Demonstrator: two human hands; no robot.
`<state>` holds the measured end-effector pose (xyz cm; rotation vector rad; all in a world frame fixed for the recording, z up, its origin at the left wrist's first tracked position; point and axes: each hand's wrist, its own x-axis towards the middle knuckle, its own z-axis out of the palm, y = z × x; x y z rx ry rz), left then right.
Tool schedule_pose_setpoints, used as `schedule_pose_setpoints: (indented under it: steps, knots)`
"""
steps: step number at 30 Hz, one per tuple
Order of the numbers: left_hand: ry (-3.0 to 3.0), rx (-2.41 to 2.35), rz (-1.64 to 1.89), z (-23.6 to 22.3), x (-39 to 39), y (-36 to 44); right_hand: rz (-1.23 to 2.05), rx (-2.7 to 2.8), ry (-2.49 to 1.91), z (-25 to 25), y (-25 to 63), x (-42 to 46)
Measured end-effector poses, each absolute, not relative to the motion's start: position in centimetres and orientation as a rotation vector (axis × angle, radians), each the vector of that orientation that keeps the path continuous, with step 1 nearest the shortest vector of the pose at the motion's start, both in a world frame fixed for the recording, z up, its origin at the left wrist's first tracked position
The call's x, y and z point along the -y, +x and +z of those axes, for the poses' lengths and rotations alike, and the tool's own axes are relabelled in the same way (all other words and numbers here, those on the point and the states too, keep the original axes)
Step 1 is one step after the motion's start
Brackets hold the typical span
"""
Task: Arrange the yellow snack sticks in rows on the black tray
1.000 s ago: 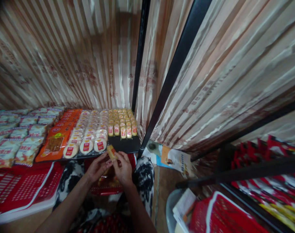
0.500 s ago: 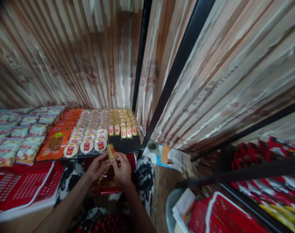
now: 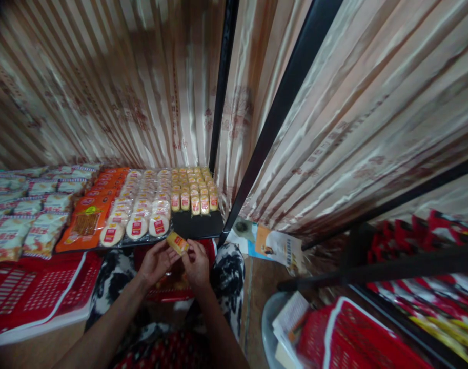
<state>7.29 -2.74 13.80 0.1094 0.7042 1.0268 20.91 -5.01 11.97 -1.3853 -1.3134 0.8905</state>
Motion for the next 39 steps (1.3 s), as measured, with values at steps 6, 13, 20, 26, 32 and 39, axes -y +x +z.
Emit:
schedule_pose_setpoints:
  steps: [6, 13, 20, 26, 32, 39]
  knots:
    - [0.050, -0.653, 1.041, 13.1, 3.2, 7.5, 0.863, 1.289, -1.374, 11.1, 21.4, 4.7]
    - [0.042, -0.647, 1.054, 12.8, 3.3, 7.5, 0.893, 1.309, -1.371, 10.4, 22.0, 3.8]
    - [0.060, -0.730, 1.126, 12.9, 3.2, 8.3, 0.886, 1.330, -1.378, 10.8, 21.9, 3.8]
    - [0.225, -0.750, 1.069, 13.2, 3.8, 8.0, 0.899, 1.268, -1.366, 10.4, 21.8, 3.7]
    - [0.349, -0.707, 1.029, 12.6, 4.2, 8.0, 0.934, 1.239, -1.313, 10.0, 21.6, 4.1]
    - [0.396, -0.665, 1.003, 12.2, 4.3, 8.1, 0.928, 1.232, -1.325, 9.5, 21.5, 3.9]
